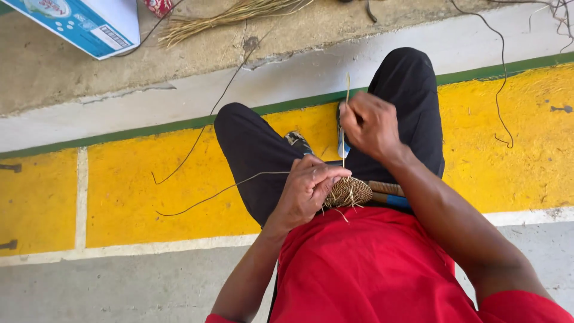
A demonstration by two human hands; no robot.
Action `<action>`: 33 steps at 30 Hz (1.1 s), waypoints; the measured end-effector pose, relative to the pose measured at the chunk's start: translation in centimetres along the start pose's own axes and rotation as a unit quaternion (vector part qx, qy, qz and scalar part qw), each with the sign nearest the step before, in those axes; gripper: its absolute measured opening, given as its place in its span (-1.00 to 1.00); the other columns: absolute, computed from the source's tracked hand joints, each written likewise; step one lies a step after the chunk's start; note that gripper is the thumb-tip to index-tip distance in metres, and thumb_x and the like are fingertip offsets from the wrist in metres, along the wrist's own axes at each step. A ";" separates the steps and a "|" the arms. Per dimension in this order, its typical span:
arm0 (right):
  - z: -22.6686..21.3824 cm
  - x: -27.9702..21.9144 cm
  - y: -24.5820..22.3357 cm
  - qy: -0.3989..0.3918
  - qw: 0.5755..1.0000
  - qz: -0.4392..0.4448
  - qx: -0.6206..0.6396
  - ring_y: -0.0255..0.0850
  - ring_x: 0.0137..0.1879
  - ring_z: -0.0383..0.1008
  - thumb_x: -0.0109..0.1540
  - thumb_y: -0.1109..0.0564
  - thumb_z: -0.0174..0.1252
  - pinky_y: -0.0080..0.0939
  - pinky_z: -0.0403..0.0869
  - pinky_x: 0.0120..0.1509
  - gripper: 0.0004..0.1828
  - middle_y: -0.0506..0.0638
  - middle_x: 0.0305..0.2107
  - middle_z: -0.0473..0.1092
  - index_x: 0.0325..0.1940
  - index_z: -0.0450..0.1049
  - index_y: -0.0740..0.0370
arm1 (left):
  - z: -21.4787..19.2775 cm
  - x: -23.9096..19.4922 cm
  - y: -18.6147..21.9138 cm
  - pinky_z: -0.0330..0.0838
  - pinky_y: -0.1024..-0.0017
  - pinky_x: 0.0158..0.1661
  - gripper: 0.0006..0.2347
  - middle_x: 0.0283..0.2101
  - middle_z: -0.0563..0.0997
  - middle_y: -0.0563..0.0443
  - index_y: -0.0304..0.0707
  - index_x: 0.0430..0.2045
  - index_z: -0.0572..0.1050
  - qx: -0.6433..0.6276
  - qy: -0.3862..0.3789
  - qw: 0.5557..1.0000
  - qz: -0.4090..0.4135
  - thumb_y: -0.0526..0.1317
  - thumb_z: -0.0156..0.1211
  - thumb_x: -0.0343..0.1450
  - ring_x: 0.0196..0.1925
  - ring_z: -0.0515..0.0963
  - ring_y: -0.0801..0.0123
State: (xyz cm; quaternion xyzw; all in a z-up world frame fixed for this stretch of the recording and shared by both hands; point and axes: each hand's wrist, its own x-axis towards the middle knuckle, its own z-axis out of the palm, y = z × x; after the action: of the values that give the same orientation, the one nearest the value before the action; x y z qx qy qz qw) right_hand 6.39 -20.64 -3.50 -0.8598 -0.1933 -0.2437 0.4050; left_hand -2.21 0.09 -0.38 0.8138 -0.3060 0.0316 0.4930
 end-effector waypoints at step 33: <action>-4.7 -6.5 -6.0 -0.057 0.970 0.089 0.219 -0.27 0.02 0.60 0.27 0.31 0.27 -0.27 0.61 0.14 -0.85 0.00 -0.16 0.51 -0.09 0.49 0.23 | -0.7 1.9 -0.5 0.43 0.35 -0.23 -0.83 -0.38 0.66 0.08 -0.18 -0.10 0.64 -0.019 -0.018 0.994 -0.104 -0.24 0.10 0.53 -0.34 0.53 0.34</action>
State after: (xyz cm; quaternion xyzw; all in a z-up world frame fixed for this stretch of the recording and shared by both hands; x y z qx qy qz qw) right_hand -3.27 -21.66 -0.98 -0.7765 -0.1872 -0.1085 0.5918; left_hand -0.27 -0.02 0.30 0.8323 -0.2288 -0.0406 0.5033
